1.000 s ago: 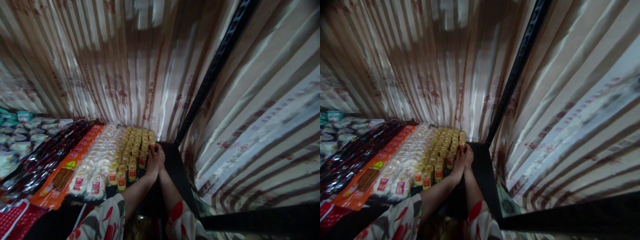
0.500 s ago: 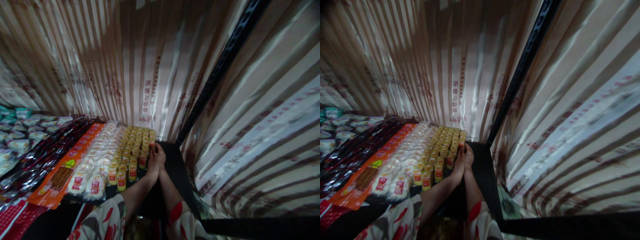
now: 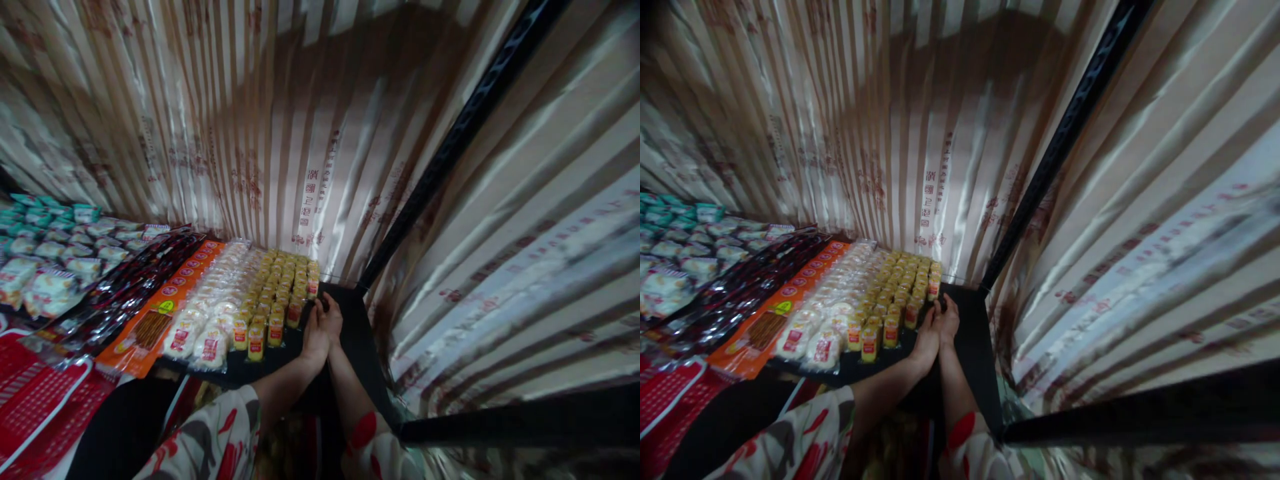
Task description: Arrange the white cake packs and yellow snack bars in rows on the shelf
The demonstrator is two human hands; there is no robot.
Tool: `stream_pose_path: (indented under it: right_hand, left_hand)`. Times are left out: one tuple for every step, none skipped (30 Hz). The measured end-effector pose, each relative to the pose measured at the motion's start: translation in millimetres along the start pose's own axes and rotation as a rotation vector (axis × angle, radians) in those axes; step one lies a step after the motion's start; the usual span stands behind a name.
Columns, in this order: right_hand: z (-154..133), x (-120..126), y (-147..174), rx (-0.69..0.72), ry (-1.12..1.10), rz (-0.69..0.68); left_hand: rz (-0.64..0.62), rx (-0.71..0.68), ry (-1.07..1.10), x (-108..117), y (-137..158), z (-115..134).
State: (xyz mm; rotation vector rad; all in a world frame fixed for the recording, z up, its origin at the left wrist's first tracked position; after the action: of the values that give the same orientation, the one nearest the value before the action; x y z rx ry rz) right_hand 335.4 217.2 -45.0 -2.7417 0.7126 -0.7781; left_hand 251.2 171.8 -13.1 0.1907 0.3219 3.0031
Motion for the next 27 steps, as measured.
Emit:
stream_pose_path:
  right_hand:
    - [-2.6, 3.2, 7.7, -0.002, -0.006, -0.003]
    - [-5.3, 6.2, 16.7, -0.005, -0.014, -0.002]
    - [-8.2, 9.2, 26.8, -0.012, -0.024, 0.004]
    - [-11.4, 11.8, 38.0, -0.020, -0.036, 0.009]
    - [-15.2, 14.1, 50.1, -0.028, -0.052, 0.011]
    - [-19.7, 16.4, 63.1, -0.033, -0.070, 0.014]
    - [-24.9, 18.6, 76.7, -0.035, -0.089, 0.013]
    - [-31.0, 20.9, 90.8, -0.030, -0.109, 0.008]
    - [-37.7, 23.3, 105.3, -0.019, -0.126, 0.005]
    - [-44.8, 25.8, 120.0, -0.002, -0.139, -0.001]
    - [-51.6, 28.4, 134.7, 0.015, -0.148, -0.006]
    - [-58.0, 30.3, 149.3, 0.033, -0.157, -0.022]
    - [-63.8, 31.5, 163.6, 0.055, -0.162, -0.048]
    - [-68.7, 31.7, 177.5, 0.077, -0.163, -0.085]
    - [-72.5, 30.9, 190.7, 0.097, -0.155, -0.125]
    - [-75.1, 28.9, 203.0, 0.114, -0.140, -0.171]
    - [-76.7, 25.5, 214.4, 0.130, -0.119, -0.226]
    - [-77.3, 20.6, 224.6, 0.145, -0.094, -0.290]
    - [-77.0, 14.2, 233.7, 0.157, -0.067, -0.366]
    - [-75.7, 6.6, 241.7, 0.161, -0.037, -0.453]
    - [-73.6, -1.8, 248.7, 0.155, -0.002, -0.546]
    - [-70.9, -10.6, 254.8, 0.141, 0.034, -0.644]
    - [-68.2, -19.2, 260.3, 0.126, 0.065, -0.741]
    - [-65.7, -27.2, 265.0, 0.113, 0.091, -0.823]
    - [-63.9, -34.3, 268.9, 0.107, 0.113, -0.885]
    - [-62.7, -40.8, 272.4, 0.109, 0.128, -0.931]
    - [-62.0, -46.8, 275.6, 0.113, 0.140, -0.964]
  left_hand:
    - [0.032, 0.044, -0.011, 3.2, 9.2, -0.7]
    - [0.057, 0.079, -0.027, 6.4, 19.4, -1.6]
    - [0.073, 0.097, -0.045, 9.4, 30.5, -2.7]
    - [0.077, 0.090, -0.059, 12.4, 42.3, -4.0]
    - [0.084, 0.072, -0.072, 15.9, 54.7, -5.9]
    - [0.091, 0.046, -0.087, 20.2, 67.6, -8.5]
    - [0.094, 0.017, -0.103, 25.1, 80.9, -11.8]
    - [0.090, -0.018, -0.118, 30.9, 94.6, -15.4]
    - [0.078, -0.051, -0.135, 37.4, 108.3, -19.4]
    - [0.053, -0.095, -0.142, 44.7, 122.1, -23.0]
    - [0.004, -0.158, -0.141, 51.9, 135.8, -25.9]
    - [-0.024, -0.197, -0.136, 60.9, 148.9, -29.7]
    - [-0.059, -0.222, -0.144, 70.0, 161.2, -34.2]
    - [-0.073, -0.241, -0.150, 80.0, 172.5, -39.1]
    - [-0.099, -0.259, -0.161, 89.2, 182.7, -44.7]
    - [-0.122, -0.267, -0.175, 98.1, 191.4, -51.4]
    - [-0.128, -0.261, -0.185, 107.0, 198.3, -59.1]
    - [-0.132, -0.244, -0.194, 115.4, 203.3, -67.8]
    - [-0.118, -0.217, -0.208, 123.9, 206.1, -77.2]
    - [-0.103, -0.179, -0.236, 131.8, 206.9, -87.0]
    - [-0.097, -0.127, -0.273, 139.0, 205.7, -97.2]
    - [-0.104, -0.057, -0.326, 145.7, 202.8, -107.8]
    - [-0.119, 0.011, -0.413, 152.2, 198.7, -117.8]
    - [-0.099, 0.091, -0.519, 160.5, 193.6, -127.4]
    - [-0.072, 0.216, -0.645, 170.1, 188.4, -137.9]
    - [-0.016, 0.355, -0.764, 181.6, 183.9, -147.6]
    - [0.024, 0.432, -0.810, 191.4, 179.8, -154.6]
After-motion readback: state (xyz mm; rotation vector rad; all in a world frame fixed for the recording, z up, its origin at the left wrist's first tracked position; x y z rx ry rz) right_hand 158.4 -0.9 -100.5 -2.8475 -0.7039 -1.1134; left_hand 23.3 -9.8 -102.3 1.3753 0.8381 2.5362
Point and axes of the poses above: each hand's wrist, its own y-axis away from the middle knuckle, its own x-axis out of the back of the hand, z = x × y, the point moved 4 cm from there along -y, towards the middle knuckle, and after that the axes turned 6 degrees about x, right-handed, at the moved point
